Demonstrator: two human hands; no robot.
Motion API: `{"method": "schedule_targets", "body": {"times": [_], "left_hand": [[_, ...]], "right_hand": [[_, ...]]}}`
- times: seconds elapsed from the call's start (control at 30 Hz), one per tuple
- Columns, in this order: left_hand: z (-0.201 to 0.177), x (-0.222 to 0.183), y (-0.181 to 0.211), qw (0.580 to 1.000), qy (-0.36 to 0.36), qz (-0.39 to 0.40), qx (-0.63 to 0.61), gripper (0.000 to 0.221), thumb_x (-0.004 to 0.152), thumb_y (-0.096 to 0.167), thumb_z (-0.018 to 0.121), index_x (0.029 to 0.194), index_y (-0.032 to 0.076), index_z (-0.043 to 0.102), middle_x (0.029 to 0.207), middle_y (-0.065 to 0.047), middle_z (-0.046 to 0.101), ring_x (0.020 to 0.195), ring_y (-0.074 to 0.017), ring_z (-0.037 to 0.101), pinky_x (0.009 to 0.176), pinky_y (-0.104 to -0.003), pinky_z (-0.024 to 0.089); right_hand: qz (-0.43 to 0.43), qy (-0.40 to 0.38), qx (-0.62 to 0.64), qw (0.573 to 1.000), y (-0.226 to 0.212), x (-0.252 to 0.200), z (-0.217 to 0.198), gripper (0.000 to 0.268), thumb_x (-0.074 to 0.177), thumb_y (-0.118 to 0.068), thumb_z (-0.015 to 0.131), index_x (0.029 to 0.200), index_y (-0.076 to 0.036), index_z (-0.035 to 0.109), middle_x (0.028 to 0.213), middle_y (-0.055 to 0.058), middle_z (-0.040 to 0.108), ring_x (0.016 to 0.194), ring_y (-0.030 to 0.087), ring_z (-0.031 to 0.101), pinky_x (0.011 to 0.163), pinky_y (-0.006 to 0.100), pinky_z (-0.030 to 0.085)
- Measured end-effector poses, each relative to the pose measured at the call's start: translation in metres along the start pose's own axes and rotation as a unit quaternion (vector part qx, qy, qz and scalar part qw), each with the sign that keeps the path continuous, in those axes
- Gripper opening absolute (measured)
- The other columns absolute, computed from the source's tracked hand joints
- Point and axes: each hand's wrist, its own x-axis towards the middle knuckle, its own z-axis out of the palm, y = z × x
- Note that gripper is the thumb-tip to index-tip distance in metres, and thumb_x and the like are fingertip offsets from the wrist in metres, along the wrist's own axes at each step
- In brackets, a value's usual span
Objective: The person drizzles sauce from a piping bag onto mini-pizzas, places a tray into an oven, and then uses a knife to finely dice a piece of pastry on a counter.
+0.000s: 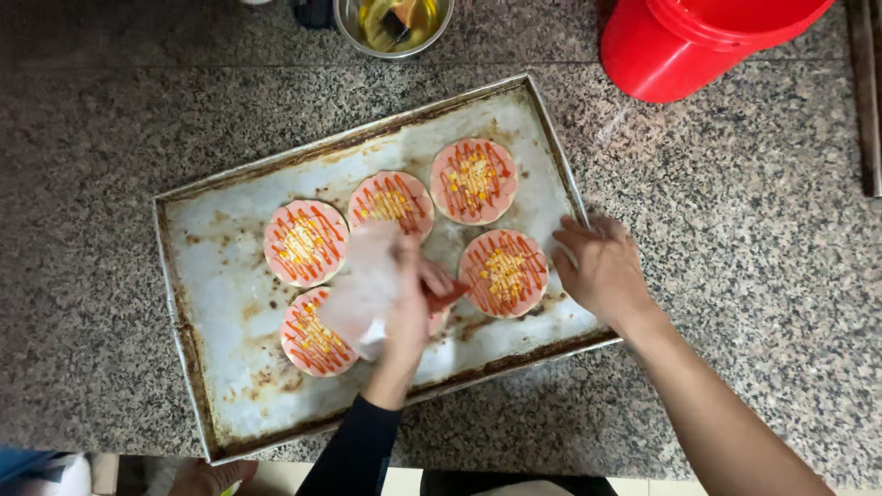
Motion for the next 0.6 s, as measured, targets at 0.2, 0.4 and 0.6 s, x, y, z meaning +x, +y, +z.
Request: {"method": "schedule_targets", "body": {"times": [0.2,0.4,0.6], "left_hand": [[0.008,0.015,0.055,0.963,0.07,-0.107,-0.239,0.048,0.105,0.047,0.05,0.071,0.012,0.048,0.056,-0.009,0.051,0.068,-0.0291,0.061,0.09,-0.048,0.054],[0.027,0.025,0.094,0.947,0.053,-0.09,-0.303,0.047,0.105,0.047,0.052,0.072,0.013,0.048,0.054,-0.008,0.048,0.062,-0.0291,0.059,0.084,-0.051,0.054],[0.046,0.021,0.115,0.949,0.028,-0.1,-0.297,0.047,0.103,0.048,0.053,0.071,0.014,0.046,0.055,-0.008,0.047,0.063,-0.0286,0.06,0.079,-0.048,0.053]], "right_hand": [[0.068,0.044,0.153,0.985,-0.036,-0.007,-0.042,0.022,0.093,-0.017,0.069,0.112,-0.01,0.079,0.106,0.012,0.075,0.098,0.032,0.064,0.095,0.044,0.05],[0.039,0.005,0.245,0.969,-0.076,0.0,-0.103,0.02,0.088,-0.018,0.072,0.106,-0.011,0.078,0.093,0.008,0.067,0.081,0.024,0.066,0.071,0.038,0.055],[-0.06,0.052,0.226,0.971,-0.091,-0.009,-0.115,0.02,0.082,-0.016,0.077,0.101,-0.01,0.079,0.087,0.009,0.064,0.08,0.026,0.065,0.069,0.038,0.053]]}}
